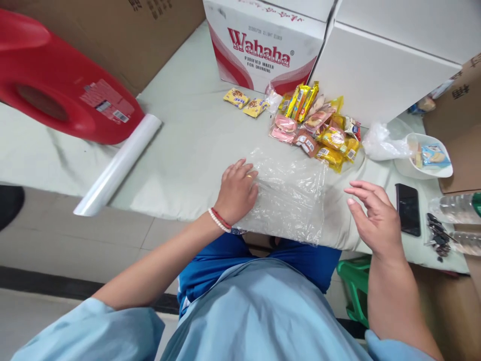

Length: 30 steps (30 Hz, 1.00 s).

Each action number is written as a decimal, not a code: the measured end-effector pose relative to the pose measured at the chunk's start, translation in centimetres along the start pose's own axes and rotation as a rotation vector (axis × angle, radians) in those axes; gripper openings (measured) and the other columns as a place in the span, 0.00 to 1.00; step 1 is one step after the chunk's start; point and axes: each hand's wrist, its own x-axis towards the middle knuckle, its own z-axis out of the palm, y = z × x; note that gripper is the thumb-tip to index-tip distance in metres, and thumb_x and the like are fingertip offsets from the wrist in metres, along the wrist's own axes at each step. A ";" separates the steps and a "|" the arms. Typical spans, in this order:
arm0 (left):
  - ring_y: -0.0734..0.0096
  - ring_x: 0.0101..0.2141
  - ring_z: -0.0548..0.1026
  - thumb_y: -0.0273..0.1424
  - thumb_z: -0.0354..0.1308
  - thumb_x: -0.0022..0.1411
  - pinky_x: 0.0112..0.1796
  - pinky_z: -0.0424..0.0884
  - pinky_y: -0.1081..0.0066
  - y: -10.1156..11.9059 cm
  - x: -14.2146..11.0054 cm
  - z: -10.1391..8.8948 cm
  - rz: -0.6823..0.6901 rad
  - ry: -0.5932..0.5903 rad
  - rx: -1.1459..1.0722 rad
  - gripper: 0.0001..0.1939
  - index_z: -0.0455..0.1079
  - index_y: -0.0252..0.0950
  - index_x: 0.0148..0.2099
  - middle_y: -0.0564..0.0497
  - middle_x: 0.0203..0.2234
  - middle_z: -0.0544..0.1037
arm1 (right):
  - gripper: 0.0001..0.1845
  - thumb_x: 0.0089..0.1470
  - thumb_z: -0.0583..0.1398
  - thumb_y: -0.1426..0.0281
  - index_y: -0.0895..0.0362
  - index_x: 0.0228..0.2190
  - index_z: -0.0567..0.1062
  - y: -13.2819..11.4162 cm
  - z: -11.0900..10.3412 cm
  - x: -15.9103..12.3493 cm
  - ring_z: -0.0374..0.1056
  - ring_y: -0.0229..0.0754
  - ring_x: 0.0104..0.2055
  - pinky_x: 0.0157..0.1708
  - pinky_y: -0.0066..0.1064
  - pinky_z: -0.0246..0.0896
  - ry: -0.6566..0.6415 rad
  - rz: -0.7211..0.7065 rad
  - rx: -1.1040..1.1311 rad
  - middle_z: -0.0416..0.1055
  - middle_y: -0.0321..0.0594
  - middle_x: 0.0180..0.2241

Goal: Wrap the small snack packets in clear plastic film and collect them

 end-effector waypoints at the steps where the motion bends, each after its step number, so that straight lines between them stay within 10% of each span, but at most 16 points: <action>1: 0.48 0.73 0.59 0.35 0.47 0.76 0.71 0.55 0.43 0.5 0.6 0.1 0.029 0.005 0.006 0.24 0.72 0.33 0.65 0.37 0.68 0.71 | 0.13 0.69 0.60 0.63 0.47 0.50 0.81 -1.2 0.7 1.3 0.73 0.51 0.59 0.64 0.51 0.68 -0.010 -0.074 0.003 0.76 0.44 0.55; 4: 0.49 0.74 0.58 0.42 0.48 0.77 0.72 0.50 0.40 0.0 1.9 1.3 0.097 -0.058 0.063 0.29 0.65 0.38 0.73 0.39 0.74 0.62 | 0.19 0.71 0.57 0.61 0.48 0.58 0.78 -2.0 4.5 4.0 0.68 0.54 0.66 0.68 0.54 0.62 -0.185 -0.269 -0.052 0.73 0.45 0.62; 8: 0.49 0.75 0.55 0.46 0.45 0.78 0.72 0.42 0.33 -3.8 2.1 2.8 0.054 -0.118 0.148 0.32 0.56 0.42 0.77 0.41 0.77 0.54 | 0.29 0.71 0.53 0.58 0.54 0.68 0.70 3.0 9.1 4.0 0.53 0.60 0.76 0.72 0.62 0.53 -0.373 -0.142 -0.268 0.60 0.51 0.73; 13: 0.49 0.75 0.55 0.48 0.43 0.78 0.72 0.38 0.32 -5.7 1.6 3.1 0.056 -0.076 0.128 0.34 0.51 0.43 0.79 0.42 0.77 0.53 | 0.28 0.70 0.53 0.56 0.55 0.63 0.74 7.4 7.5 3.4 0.62 0.58 0.71 0.69 0.57 0.59 -0.406 -0.133 -0.254 0.66 0.52 0.69; 18: 0.51 0.75 0.55 0.47 0.43 0.78 0.71 0.37 0.32 -5.1 1.5 2.8 0.066 -0.059 0.118 0.33 0.51 0.43 0.79 0.41 0.77 0.53 | 0.20 0.70 0.54 0.61 0.54 0.52 0.80 3.9 6.5 11.1 0.76 0.52 0.52 0.56 0.47 0.70 -0.333 -0.149 -0.185 0.80 0.47 0.49; 26: 0.51 0.75 0.57 0.46 0.45 0.78 0.71 0.38 0.32 -5.2 1.5 2.7 0.066 -0.053 0.097 0.32 0.53 0.43 0.78 0.40 0.76 0.55 | 0.31 0.62 0.62 0.62 0.61 0.63 0.72 0.8 15.4 24.9 0.63 0.65 0.61 0.57 0.52 0.63 -0.427 -0.187 -0.528 0.72 0.59 0.59; 30: 0.51 0.75 0.56 0.46 0.45 0.78 0.71 0.38 0.32 -5.1 1.4 2.7 0.061 -0.058 0.095 0.32 0.54 0.43 0.78 0.40 0.76 0.56 | 0.23 0.63 0.61 0.54 0.62 0.46 0.79 0.7 16.3 27.3 0.69 0.60 0.50 0.51 0.47 0.65 -0.514 -0.118 -0.537 0.77 0.57 0.44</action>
